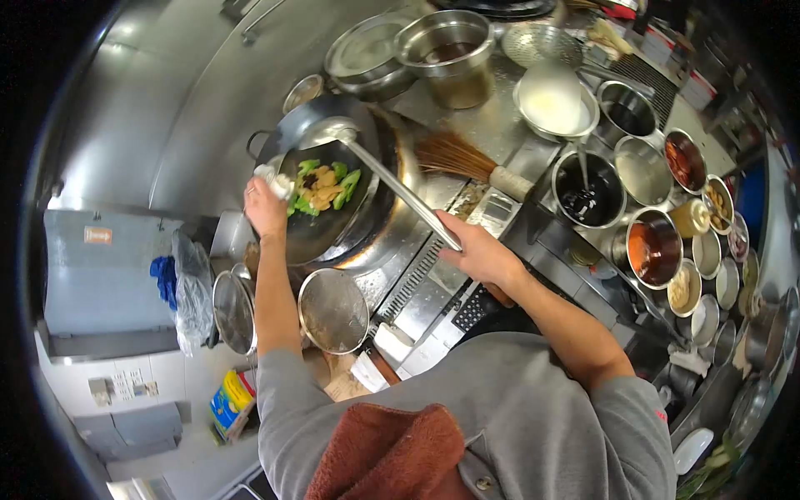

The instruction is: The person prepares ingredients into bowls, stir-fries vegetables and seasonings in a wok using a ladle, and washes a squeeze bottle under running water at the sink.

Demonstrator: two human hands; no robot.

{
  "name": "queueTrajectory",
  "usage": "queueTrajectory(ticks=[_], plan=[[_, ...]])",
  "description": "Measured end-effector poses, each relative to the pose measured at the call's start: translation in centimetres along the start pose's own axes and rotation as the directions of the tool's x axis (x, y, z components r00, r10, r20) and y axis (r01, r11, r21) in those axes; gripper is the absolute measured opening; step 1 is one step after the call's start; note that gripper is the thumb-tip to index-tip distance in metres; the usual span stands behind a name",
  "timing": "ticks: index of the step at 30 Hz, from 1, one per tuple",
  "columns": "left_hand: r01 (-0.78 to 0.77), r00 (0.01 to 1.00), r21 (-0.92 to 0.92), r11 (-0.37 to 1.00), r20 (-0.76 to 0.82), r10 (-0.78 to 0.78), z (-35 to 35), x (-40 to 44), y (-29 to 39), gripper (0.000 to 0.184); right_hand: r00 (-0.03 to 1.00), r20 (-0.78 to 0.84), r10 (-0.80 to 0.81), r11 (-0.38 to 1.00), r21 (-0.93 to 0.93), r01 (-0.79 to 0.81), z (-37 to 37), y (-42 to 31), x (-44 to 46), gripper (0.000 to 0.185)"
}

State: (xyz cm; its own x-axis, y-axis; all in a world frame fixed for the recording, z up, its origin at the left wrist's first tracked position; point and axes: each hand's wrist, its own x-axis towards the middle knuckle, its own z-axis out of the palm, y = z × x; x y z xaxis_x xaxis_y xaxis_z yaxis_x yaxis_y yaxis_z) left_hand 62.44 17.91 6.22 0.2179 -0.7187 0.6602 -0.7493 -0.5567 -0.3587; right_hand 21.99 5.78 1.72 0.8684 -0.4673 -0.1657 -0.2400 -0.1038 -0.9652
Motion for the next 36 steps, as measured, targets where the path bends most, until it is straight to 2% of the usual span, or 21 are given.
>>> queueTrajectory(ticks=[2,3,5,6,9,10,11,12,13,14,16,19,20,21,22,24,26,29,31,33,36], plan=[[-0.038,0.999,0.204,0.978,0.008,0.038,1.2,-0.6,-1.2,0.020,0.977,-0.096,-0.190,0.972,0.120,0.201,-0.6,1.5,-2.5,0.068],[-0.029,0.989,0.309,0.951,0.149,-0.019,0.2,-0.6,-0.8,0.029,0.989,-0.072,-0.126,0.974,0.179,0.137,-1.7,0.9,-4.7,0.067],[-0.005,0.973,0.223,0.975,0.226,-0.047,1.5,-1.2,-1.6,0.043,0.994,-0.091,-0.057,0.928,0.362,0.087,-3.8,0.3,-9.7,0.064],[-0.077,0.994,0.251,0.965,0.095,0.055,3.3,-2.1,-3.0,0.040,0.986,-0.137,-0.100,0.945,0.297,0.137,-4.9,0.2,-11.1,0.061],[0.085,0.991,0.266,0.960,0.073,-0.108,3.7,-1.4,-3.9,0.042,0.875,-0.392,-0.283,0.946,0.034,0.321,-7.5,1.0,-14.7,0.057],[0.229,0.957,0.177,0.957,0.139,-0.255,0.9,-0.4,-2.0,0.040,0.868,-0.445,-0.222,0.946,0.118,0.302,-8.0,0.7,-17.0,0.057],[0.181,0.983,0.175,0.968,-0.045,-0.176,2.0,-0.9,-3.6,0.039,0.855,-0.494,-0.159,0.935,0.203,0.292,-8.5,0.3,-19.4,0.057],[0.379,0.916,0.143,0.914,0.084,-0.393,1.8,-0.1,-4.1,0.046,0.918,-0.392,0.060,0.848,0.504,0.160,-9.9,-1.2,-23.7,0.058],[0.535,0.820,0.140,0.833,0.148,-0.552,0.7,0.6,-4.4,0.055,0.888,-0.445,0.113,0.781,0.593,0.198,-9.7,-0.8,-27.1,0.060],[0.534,0.822,0.140,0.834,0.145,-0.550,0.2,1.0,-4.9,0.055,0.891,-0.425,0.162,0.708,0.679,0.196,-10.1,-0.9,-30.9,0.063],[0.923,0.377,0.029,0.385,0.145,-0.915,-1.0,0.7,-6.3,0.060,0.832,-0.430,0.352,0.684,0.725,0.086,-10.8,-1.2,-37.4,0.068],[0.973,0.200,-0.187,0.137,0.375,-0.905,-0.4,-0.8,-9.7,0.061,0.669,-0.473,0.573,0.743,0.644,-0.182,-10.5,0.0,-40.8,0.068],[0.928,0.332,-0.314,0.203,0.445,-0.832,-0.8,-1.6,-9.6,0.066,0.596,-0.501,0.627,0.762,0.552,-0.338,-10.9,0.4,-41.1,0.067],[0.931,0.310,-0.323,0.168,0.461,-0.831,-0.7,-1.5,-9.1,0.066,0.599,-0.420,0.682,0.727,0.483,-0.489,-11.6,0.4,-41.3,0.064],[0.934,0.289,-0.331,0.135,0.479,-0.829,-0.7,-1.5,-8.7,0.065,0.603,-0.417,0.680,0.728,0.478,-0.491,-11.6,0.8,-41.2,0.064],[0.918,0.285,-0.383,0.105,0.453,-0.844,0.8,-2.0,-9.1,0.059,0.664,-0.501,0.555,0.801,0.107,-0.589,-11.4,1.7,-40.6,0.062],[0.916,0.368,-0.316,0.247,0.418,-0.830,-0.6,-1.9,-7.1,0.046,0.646,-0.492,0.584,0.771,0.087,-0.630,-11.6,2.0,-40.3,0.061],[0.889,0.401,-0.404,0.216,0.460,-0.792,-2.4,-2.1,-5.0,0.048,0.635,-0.459,0.622,0.780,0.292,-0.553,-11.7,3.5,-40.5,0.061],[0.887,0.420,-0.381,0.261,0.430,-0.799,-3.4,-2.2,-4.1,0.049,0.648,-0.340,0.681,0.674,0.637,-0.374,-12.2,4.1,-41.1,0.062],[0.891,0.444,-0.282,0.355,0.381,-0.811,-4.5,-2.1,-3.6,0.051,0.669,-0.362,0.650,0.673,0.683,-0.285,-12.1,3.8,-41.4,0.063],[0.886,0.420,-0.388,0.253,0.443,-0.792,-3.6,-3.0,-5.2,0.053,0.700,-0.388,0.600,0.647,0.749,-0.140,-12.3,3.2,-42.3,0.063]])
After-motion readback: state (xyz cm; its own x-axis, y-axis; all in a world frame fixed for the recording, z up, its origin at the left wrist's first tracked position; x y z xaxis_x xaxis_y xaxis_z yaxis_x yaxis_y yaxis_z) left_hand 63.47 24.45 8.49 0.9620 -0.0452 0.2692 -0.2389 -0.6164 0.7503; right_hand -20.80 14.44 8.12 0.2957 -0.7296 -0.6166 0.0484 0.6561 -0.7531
